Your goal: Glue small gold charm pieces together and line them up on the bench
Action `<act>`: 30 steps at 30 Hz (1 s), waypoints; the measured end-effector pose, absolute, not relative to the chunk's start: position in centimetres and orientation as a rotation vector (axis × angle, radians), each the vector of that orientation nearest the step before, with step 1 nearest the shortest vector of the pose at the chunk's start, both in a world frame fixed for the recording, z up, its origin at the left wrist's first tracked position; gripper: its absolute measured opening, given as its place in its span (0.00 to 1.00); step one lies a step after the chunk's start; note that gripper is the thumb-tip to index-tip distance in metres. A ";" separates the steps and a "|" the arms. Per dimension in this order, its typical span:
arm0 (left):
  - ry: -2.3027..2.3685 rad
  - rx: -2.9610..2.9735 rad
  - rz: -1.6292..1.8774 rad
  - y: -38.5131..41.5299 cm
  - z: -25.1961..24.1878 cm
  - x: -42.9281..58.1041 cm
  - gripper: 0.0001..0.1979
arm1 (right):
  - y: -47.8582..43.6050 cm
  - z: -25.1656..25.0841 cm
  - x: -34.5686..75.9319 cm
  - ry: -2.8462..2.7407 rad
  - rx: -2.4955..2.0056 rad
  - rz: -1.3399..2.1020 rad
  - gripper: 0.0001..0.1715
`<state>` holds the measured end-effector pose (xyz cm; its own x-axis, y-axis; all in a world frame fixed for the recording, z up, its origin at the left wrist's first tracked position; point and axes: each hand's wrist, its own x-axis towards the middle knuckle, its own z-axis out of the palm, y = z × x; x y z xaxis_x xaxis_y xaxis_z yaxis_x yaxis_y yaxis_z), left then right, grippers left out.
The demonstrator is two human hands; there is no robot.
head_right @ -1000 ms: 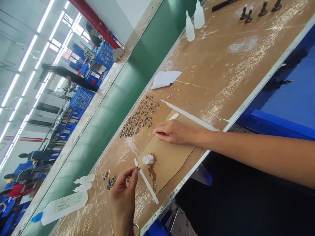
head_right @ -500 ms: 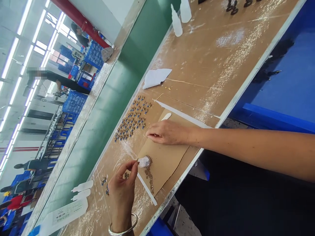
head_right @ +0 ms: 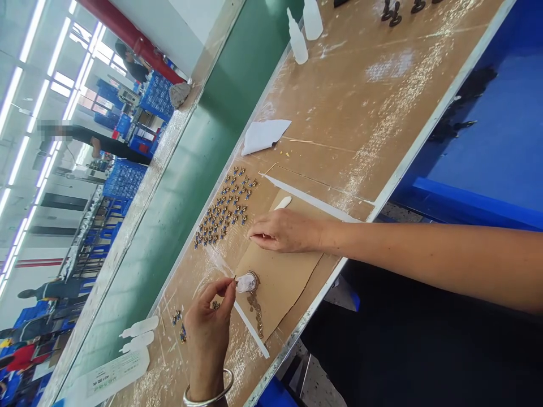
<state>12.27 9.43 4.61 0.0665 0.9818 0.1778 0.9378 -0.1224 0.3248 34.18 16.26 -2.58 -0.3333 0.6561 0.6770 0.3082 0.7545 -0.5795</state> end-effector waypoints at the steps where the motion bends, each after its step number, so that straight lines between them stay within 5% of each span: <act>1: 2.001 2.191 0.531 9.5 4.6 12.3 0.12 | 16.3 -2.6 34.2 -1.933 -0.733 0.430 0.13; 11: 2.315 1.726 0.751 6.0 6.9 10.7 0.13 | 16.0 -2.5 34.4 -1.895 -0.738 0.474 0.11; 19: 2.588 1.003 1.038 0.3 1.2 5.6 0.16 | 15.6 -2.5 34.2 -1.906 -0.756 0.554 0.13; 30: 2.523 1.151 0.901 0.3 -0.9 4.0 0.15 | 15.6 -3.0 33.9 -1.900 -0.806 0.557 0.13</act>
<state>3.97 0.32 -0.91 -0.6669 0.7436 0.0468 0.6051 0.5039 0.6163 33.88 15.65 -3.01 -0.3186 0.7347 0.5990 0.2950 0.6774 -0.6739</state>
